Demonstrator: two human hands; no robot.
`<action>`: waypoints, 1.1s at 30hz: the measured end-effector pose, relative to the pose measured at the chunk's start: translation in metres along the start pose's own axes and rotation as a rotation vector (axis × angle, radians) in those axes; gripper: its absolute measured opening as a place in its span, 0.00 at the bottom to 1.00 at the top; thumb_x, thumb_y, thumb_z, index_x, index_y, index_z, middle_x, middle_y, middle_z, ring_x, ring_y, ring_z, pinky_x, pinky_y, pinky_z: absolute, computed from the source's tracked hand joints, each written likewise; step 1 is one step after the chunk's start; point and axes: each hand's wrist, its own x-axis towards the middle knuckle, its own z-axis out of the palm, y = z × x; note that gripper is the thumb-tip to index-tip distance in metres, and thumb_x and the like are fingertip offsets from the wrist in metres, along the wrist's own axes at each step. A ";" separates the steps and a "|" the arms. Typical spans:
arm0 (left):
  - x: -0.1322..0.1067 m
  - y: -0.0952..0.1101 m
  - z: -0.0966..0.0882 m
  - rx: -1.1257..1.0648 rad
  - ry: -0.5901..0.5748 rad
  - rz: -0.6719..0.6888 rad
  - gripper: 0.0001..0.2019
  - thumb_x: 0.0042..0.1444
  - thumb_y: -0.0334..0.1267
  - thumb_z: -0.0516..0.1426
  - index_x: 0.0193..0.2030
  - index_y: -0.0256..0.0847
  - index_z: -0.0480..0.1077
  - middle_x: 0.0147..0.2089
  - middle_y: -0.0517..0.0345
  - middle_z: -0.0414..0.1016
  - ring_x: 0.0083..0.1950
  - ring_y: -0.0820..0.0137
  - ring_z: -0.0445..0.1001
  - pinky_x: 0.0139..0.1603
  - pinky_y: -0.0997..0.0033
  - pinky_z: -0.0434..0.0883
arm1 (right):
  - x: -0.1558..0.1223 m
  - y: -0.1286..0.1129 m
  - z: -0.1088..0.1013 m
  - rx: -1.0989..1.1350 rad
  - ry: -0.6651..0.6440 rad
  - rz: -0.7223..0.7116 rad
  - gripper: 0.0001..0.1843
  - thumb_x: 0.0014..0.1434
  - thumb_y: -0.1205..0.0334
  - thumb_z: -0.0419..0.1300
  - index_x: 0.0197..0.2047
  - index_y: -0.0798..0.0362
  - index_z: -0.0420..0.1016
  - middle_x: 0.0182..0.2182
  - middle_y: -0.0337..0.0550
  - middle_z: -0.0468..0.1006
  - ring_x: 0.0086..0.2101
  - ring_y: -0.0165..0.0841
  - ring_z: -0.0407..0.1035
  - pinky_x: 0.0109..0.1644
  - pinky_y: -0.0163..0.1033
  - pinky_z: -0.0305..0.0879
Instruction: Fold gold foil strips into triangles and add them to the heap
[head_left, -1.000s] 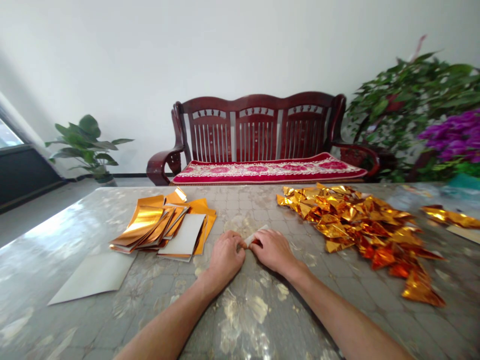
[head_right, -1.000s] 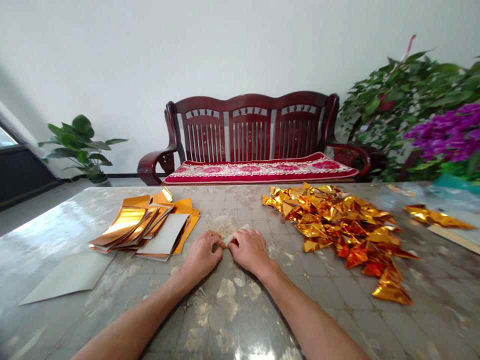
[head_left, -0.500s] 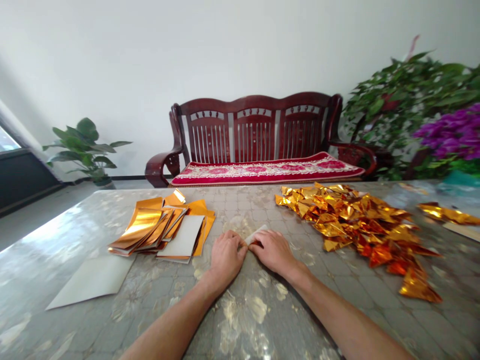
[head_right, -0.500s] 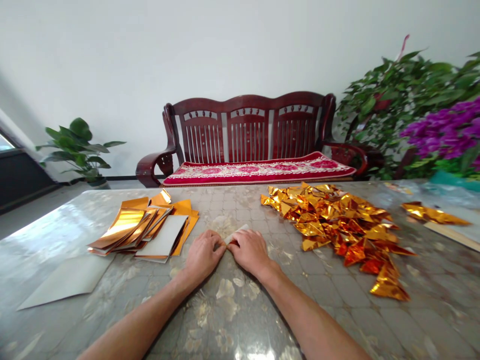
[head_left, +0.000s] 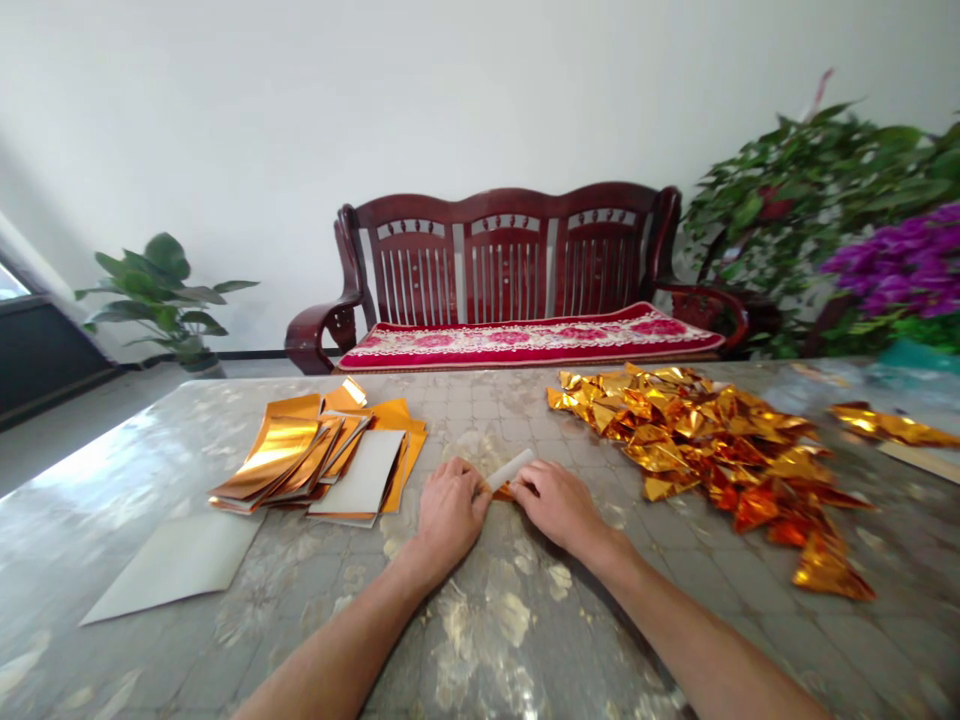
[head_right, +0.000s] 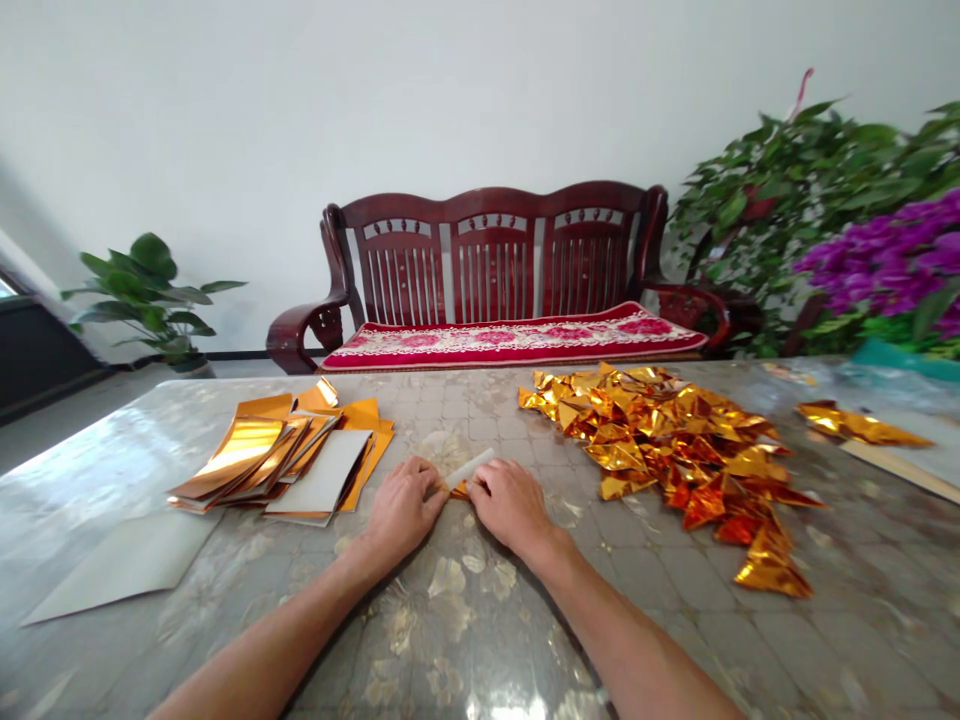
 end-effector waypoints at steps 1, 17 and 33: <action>0.000 0.000 0.000 -0.005 0.000 0.004 0.06 0.59 0.37 0.58 0.33 0.42 0.74 0.44 0.54 0.74 0.47 0.64 0.72 0.49 0.67 0.65 | 0.001 0.000 0.001 -0.009 -0.007 0.011 0.16 0.66 0.58 0.52 0.30 0.50 0.76 0.35 0.40 0.78 0.37 0.32 0.69 0.39 0.36 0.55; 0.002 -0.006 0.001 -0.122 0.000 0.015 0.09 0.61 0.39 0.58 0.32 0.41 0.77 0.45 0.52 0.73 0.50 0.63 0.69 0.55 0.63 0.65 | 0.001 -0.008 0.000 -0.104 -0.014 0.002 0.14 0.65 0.61 0.52 0.33 0.50 0.77 0.37 0.43 0.79 0.38 0.35 0.70 0.40 0.38 0.58; 0.003 -0.001 0.001 -0.055 0.051 -0.002 0.08 0.59 0.38 0.58 0.30 0.43 0.77 0.45 0.53 0.75 0.49 0.62 0.71 0.56 0.62 0.65 | 0.002 -0.004 0.002 0.010 0.002 0.091 0.10 0.64 0.61 0.54 0.32 0.49 0.74 0.34 0.39 0.79 0.37 0.33 0.70 0.36 0.36 0.53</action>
